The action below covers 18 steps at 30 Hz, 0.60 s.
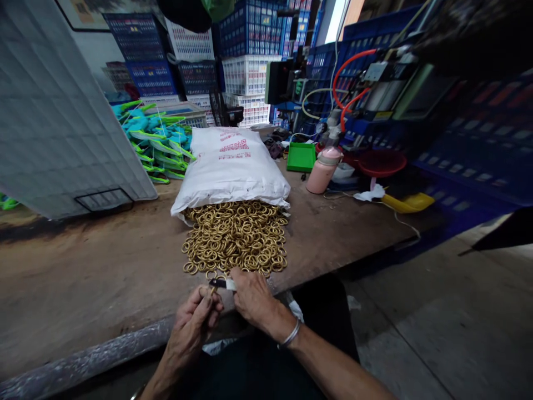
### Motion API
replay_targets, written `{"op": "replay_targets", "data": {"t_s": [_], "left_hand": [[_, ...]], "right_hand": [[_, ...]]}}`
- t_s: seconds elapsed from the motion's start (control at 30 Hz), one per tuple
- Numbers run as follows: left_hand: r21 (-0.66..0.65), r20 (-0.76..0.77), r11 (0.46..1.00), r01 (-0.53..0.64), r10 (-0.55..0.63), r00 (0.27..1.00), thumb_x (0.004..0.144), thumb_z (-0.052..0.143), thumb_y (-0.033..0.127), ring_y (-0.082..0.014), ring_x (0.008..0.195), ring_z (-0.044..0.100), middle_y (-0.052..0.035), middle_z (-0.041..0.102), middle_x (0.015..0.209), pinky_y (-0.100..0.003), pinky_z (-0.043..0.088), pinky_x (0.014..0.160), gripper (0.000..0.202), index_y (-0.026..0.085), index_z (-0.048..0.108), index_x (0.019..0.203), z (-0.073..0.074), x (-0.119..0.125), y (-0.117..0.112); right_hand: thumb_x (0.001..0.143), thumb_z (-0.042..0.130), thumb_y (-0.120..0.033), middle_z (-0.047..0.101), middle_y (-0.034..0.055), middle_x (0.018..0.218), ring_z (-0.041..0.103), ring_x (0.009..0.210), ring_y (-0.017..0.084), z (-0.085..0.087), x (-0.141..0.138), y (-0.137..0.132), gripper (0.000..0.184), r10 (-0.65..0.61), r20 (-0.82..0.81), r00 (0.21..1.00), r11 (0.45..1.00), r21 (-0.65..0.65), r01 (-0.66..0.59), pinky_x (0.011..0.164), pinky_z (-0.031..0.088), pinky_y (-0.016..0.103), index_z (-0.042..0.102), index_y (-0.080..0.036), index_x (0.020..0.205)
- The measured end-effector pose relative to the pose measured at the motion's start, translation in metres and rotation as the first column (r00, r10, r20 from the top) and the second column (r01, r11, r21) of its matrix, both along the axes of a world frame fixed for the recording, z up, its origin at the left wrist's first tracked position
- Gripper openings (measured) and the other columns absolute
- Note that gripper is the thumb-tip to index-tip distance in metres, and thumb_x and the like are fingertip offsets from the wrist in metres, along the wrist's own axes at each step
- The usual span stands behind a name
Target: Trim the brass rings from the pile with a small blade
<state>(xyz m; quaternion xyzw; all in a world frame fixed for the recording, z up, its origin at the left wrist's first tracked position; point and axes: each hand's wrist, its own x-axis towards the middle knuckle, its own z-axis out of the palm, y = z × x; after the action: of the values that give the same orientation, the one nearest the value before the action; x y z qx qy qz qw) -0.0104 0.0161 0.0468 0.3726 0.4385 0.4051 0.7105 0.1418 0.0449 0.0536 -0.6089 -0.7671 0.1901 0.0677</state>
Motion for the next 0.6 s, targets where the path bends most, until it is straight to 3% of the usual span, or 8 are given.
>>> {"op": "replay_targets", "data": {"t_s": [0.2, 0.33, 0.43, 0.53, 0.6], "left_hand": [[-0.034, 0.215, 0.996, -0.083, 0.088, 0.973, 0.076, 0.057, 0.037, -0.0029, 0.042, 0.037, -0.0014, 0.057, 0.075, -0.015, 0.024, 0.035, 0.025, 0.016, 0.048, 0.067, 0.016, -0.009, 0.001], [-0.098, 0.241, 0.984, -0.147, 0.167, 0.956, 0.077, 0.056, 0.034, -0.0038, 0.044, 0.04, -0.0035, 0.058, 0.078, -0.015, 0.028, 0.036, 0.022, 0.014, 0.049, 0.069, 0.006, -0.013, 0.012], [-0.135, 0.294, 0.98, -0.149, 0.184, 0.938, 0.075, 0.057, 0.03, -0.0051, 0.044, 0.041, -0.0027, 0.059, 0.076, -0.016, 0.029, 0.036, 0.015, 0.017, 0.051, 0.081, -0.001, -0.015, 0.014], [-0.204, 0.358, 0.971, -0.128, 0.195, 0.913, 0.073, 0.059, 0.026, -0.0067, 0.046, 0.045, -0.0015, 0.058, 0.072, -0.016, 0.032, 0.038, 0.024, 0.018, 0.053, 0.094, -0.007, -0.019, 0.012], [-0.266, 0.4, 0.956, -0.124, 0.226, 0.888, 0.072, 0.06, 0.027, -0.008, 0.051, 0.047, -0.0018, 0.057, 0.071, -0.017, 0.034, 0.04, 0.021, 0.016, 0.056, 0.09, -0.011, -0.022, 0.011]], "right_hand": [[0.066, 0.038, -0.005, 0.053, 0.0005, 0.066, 0.048, 0.062, 0.013, -0.03, 0.022, -0.006, 0.022, -0.066, -0.073, 0.995, 0.989, 0.125, 0.075, 0.057, 0.026, 0.023, 0.045, -0.018, 0.081], [0.065, 0.038, -0.004, 0.056, 0.0014, 0.075, 0.05, 0.068, 0.013, -0.034, 0.015, -0.017, 0.029, -0.031, -0.116, 0.993, 0.994, 0.1, 0.043, 0.062, 0.029, 0.022, 0.046, -0.018, 0.089], [0.068, 0.04, -0.006, 0.058, 0.0033, 0.086, 0.051, 0.075, 0.015, -0.033, 0.004, -0.021, 0.036, -0.033, -0.041, 0.999, 0.996, 0.078, 0.036, 0.065, 0.03, 0.024, 0.045, -0.018, 0.101], [0.069, 0.042, -0.007, 0.059, 0.0053, 0.092, 0.052, 0.079, 0.016, -0.036, -0.004, -0.02, 0.036, -0.058, 0.052, 0.997, 0.996, 0.075, 0.054, 0.067, 0.03, 0.025, 0.046, -0.018, 0.103], [0.069, 0.041, -0.006, 0.06, 0.0052, 0.089, 0.052, 0.078, 0.016, -0.039, -0.007, -0.018, 0.033, -0.089, 0.082, 0.993, 0.995, 0.063, 0.084, 0.066, 0.029, 0.025, 0.048, -0.018, 0.1]]}}
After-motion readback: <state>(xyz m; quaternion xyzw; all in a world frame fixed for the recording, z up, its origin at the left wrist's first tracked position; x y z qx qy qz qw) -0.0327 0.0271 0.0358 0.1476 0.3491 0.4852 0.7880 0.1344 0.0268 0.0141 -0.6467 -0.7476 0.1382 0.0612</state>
